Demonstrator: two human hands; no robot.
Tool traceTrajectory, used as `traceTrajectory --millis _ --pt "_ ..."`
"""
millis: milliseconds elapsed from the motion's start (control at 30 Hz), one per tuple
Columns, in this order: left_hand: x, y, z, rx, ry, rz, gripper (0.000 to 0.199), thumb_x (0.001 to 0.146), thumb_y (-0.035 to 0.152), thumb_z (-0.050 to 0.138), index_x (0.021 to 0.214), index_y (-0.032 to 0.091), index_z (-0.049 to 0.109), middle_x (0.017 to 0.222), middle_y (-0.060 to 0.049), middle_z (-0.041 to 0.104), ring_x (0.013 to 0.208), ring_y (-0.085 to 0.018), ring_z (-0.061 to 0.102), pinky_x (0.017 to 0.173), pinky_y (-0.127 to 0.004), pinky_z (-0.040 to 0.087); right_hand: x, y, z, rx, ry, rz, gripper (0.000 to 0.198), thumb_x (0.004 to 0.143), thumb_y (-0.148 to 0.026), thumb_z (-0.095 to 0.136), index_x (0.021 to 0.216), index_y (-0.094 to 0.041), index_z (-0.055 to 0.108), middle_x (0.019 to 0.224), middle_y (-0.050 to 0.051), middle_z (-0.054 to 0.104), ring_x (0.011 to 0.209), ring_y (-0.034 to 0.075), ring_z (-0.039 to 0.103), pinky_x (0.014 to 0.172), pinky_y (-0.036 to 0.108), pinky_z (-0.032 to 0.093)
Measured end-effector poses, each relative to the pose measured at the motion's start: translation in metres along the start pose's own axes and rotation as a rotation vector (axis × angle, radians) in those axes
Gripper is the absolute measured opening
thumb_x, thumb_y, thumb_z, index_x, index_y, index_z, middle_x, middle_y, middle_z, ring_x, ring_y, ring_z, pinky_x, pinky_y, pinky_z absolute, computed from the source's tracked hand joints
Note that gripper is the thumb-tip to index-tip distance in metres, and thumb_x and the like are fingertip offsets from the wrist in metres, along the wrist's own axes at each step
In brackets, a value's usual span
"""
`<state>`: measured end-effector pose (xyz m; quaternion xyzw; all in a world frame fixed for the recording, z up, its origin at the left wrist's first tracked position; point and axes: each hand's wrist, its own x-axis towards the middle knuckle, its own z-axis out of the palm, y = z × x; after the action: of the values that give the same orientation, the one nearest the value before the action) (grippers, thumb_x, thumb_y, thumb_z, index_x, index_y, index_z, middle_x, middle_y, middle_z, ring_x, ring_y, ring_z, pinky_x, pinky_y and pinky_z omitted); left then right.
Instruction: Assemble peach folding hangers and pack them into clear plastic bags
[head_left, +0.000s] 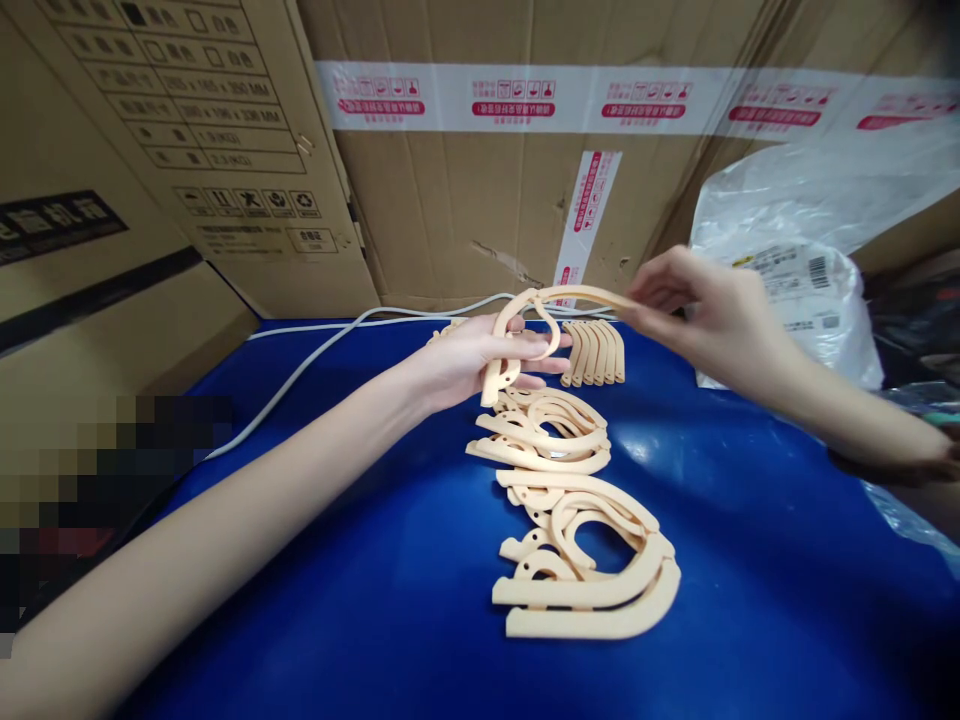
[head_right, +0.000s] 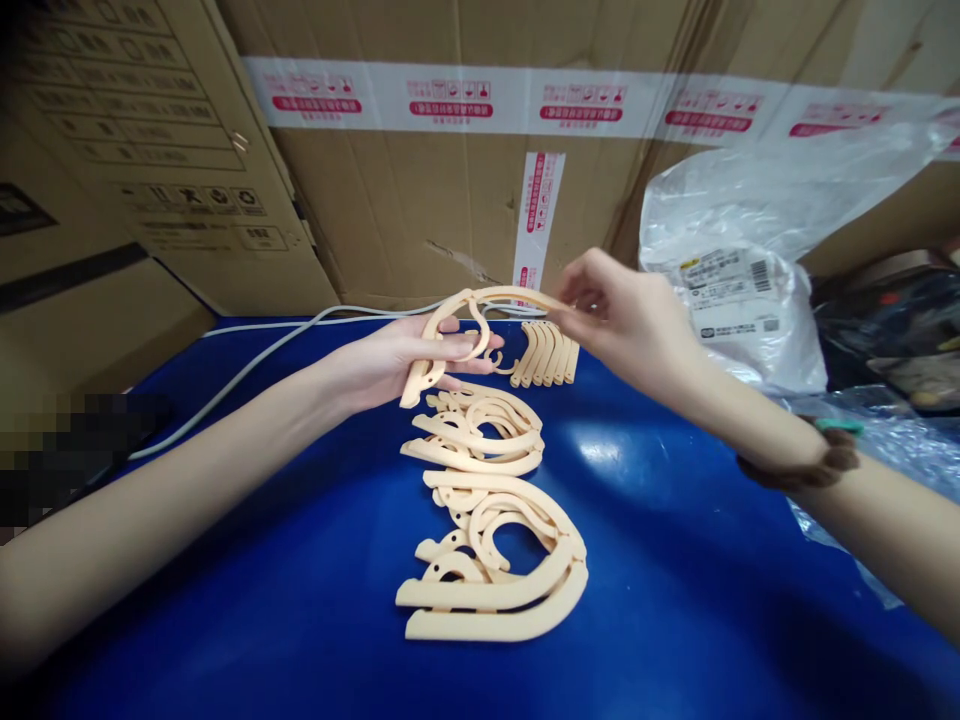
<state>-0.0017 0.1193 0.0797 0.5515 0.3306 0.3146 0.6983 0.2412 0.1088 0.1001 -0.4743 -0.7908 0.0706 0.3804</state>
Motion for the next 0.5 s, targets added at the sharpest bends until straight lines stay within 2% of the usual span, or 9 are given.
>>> traceTrajectory --millis 67,133,233,333,433,500 --pt "-0.001 0.0 0.003 0.0 -0.02 -0.004 0.036 0.085 0.01 0.066 0.118 0.017 0.053 0.123 -0.014 0.068 0.093 -0.019 0.072 0.065 -0.024 0.056 -0.003 -0.003 0.003 -0.401 -0.048 -0.083 0.023 0.093 -0.04 0.054 0.102 -0.022 0.064 0.086 0.007 0.073 0.07 0.021 0.066 0.059 0.032 0.041" --pt "-0.002 0.001 0.006 -0.01 -0.056 -0.016 0.043 0.085 0.011 0.067 0.124 0.019 0.051 0.117 -0.013 0.07 0.085 -0.016 0.071 0.057 -0.02 0.052 -0.005 -0.008 0.008 -0.692 -0.072 -0.117 0.032 0.099 -0.04 0.044 0.111 -0.019 0.065 0.085 0.01 0.074 0.067 0.024 0.066 0.053 0.031 0.032" --pt "-0.003 0.004 0.008 -0.084 -0.118 -0.089 0.038 0.087 0.014 0.062 0.124 0.019 0.055 0.105 -0.01 0.07 0.07 -0.009 0.063 0.044 -0.014 0.04 -0.005 -0.013 0.015 -0.912 -0.153 -0.12 0.039 0.101 -0.038 0.037 0.116 -0.016 0.065 0.079 0.013 0.074 0.063 0.026 0.066 0.051 0.031 0.023" --pt "-0.001 0.005 0.008 -0.086 -0.154 -0.17 0.03 0.085 0.012 0.055 0.113 0.016 0.062 0.086 -0.005 0.061 0.053 -0.005 0.045 0.036 -0.014 0.024 -0.002 -0.015 0.018 -0.9 -0.268 -0.08 0.038 0.099 -0.033 0.037 0.117 -0.014 0.064 0.076 0.014 0.073 0.062 0.027 0.065 0.05 0.032 0.021" --pt "0.006 0.002 0.005 0.308 -0.093 -0.091 0.032 0.079 0.011 0.054 0.109 0.018 0.06 0.08 -0.003 0.054 0.052 -0.007 0.041 0.04 -0.019 0.028 0.003 -0.01 0.016 -0.631 -0.367 0.027 0.034 0.098 -0.033 0.038 0.107 -0.014 0.065 0.085 0.015 0.073 0.069 0.025 0.064 0.055 0.032 0.029" --pt "0.013 0.0 0.0 0.634 0.034 0.044 0.033 0.077 0.01 0.054 0.108 0.019 0.058 0.085 -0.003 0.056 0.06 -0.011 0.047 0.047 -0.022 0.035 0.008 -0.001 0.011 -0.451 -0.433 0.101 0.034 0.098 -0.033 0.035 0.09 -0.016 0.064 0.084 0.011 0.072 0.071 0.021 0.063 0.06 0.029 0.036"
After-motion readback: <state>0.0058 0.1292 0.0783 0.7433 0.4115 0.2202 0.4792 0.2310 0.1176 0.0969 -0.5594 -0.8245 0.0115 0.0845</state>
